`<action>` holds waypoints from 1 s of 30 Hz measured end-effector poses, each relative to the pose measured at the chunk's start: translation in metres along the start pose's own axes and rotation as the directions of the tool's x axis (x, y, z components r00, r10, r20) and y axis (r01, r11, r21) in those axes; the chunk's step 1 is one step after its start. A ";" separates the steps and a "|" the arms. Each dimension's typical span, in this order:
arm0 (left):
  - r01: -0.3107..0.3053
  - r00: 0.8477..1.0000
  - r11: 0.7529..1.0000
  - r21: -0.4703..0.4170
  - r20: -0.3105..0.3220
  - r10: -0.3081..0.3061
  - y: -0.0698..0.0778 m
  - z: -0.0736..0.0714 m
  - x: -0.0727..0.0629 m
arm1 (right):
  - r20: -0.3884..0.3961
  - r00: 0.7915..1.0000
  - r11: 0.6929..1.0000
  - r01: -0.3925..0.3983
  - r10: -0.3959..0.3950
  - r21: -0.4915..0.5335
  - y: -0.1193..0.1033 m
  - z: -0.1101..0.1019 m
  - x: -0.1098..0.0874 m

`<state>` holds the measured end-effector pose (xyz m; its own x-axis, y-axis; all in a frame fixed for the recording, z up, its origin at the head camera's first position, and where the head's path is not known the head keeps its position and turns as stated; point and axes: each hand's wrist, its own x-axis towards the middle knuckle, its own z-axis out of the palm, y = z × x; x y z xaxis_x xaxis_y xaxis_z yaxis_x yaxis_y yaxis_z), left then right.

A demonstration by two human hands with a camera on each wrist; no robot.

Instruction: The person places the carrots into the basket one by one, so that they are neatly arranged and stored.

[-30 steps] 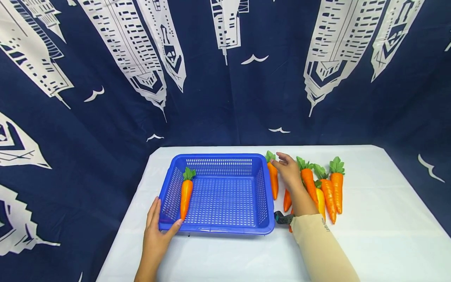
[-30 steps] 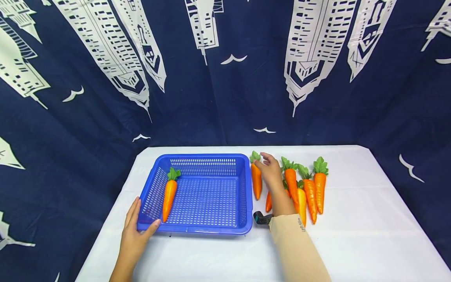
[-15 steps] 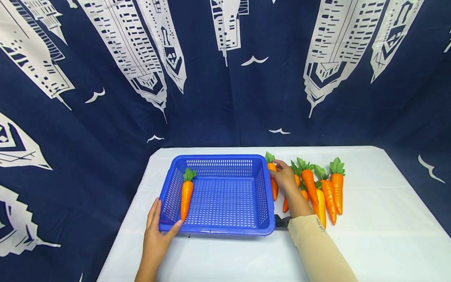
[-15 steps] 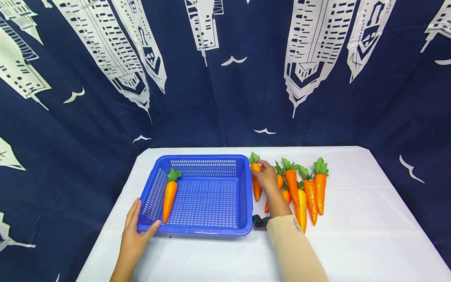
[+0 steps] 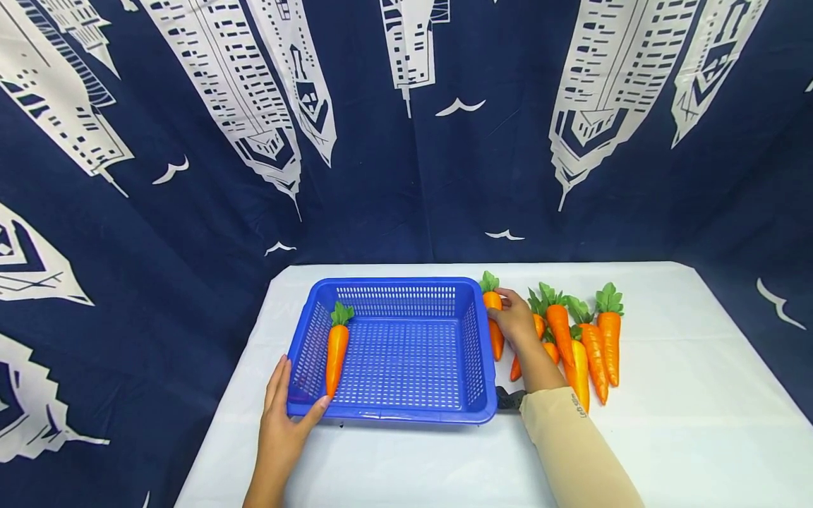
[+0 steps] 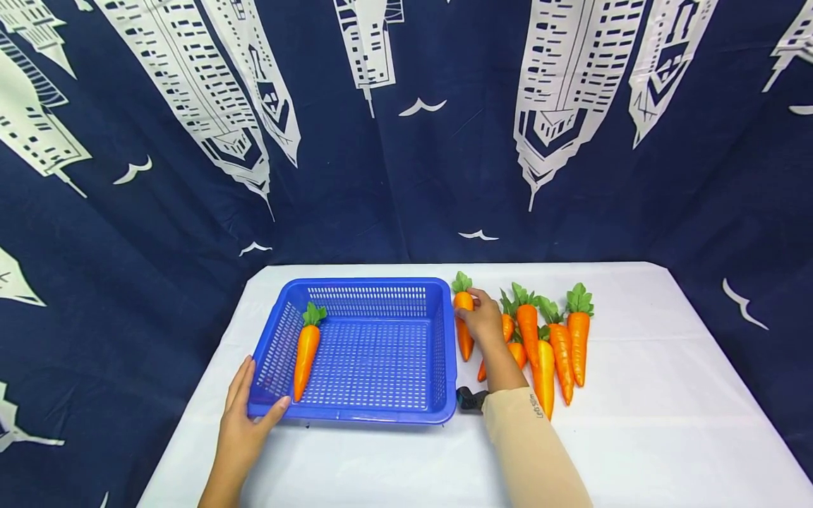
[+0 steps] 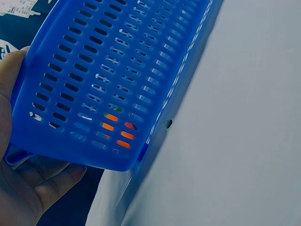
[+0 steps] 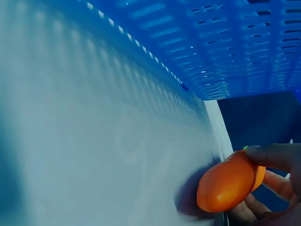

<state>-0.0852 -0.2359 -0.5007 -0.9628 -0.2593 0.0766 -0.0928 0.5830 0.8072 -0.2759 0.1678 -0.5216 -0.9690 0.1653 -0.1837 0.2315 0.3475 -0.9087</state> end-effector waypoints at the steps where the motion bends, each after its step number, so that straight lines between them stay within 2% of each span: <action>1: 0.002 1.000 1.000 0.002 0.001 -0.002 0.000 0.000 0.000 | 0.002 1.000 1.000 -0.002 0.002 0.010 0.000 -0.001 0.000; 8: 0.011 1.000 1.000 0.011 0.002 -0.011 0.001 -0.001 0.000 | -0.007 1.000 0.999 0.010 -0.010 0.050 -0.008 -0.010 -0.003; 15: 0.013 1.000 1.000 0.013 0.004 -0.013 0.002 -0.001 0.000 | -0.005 1.000 0.995 0.008 -0.008 0.100 -0.028 -0.023 -0.013; 30: 0.009 1.000 1.000 0.005 0.001 -0.009 0.001 0.000 0.001 | -0.059 0.994 0.987 0.094 -0.087 0.132 -0.070 -0.051 -0.031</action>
<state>-0.0865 -0.2357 -0.4993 -0.9622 -0.2637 0.0682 -0.1032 0.5845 0.8048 -0.2575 0.1851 -0.4335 -0.9786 0.1889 -0.0818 0.1261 0.2361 -0.9635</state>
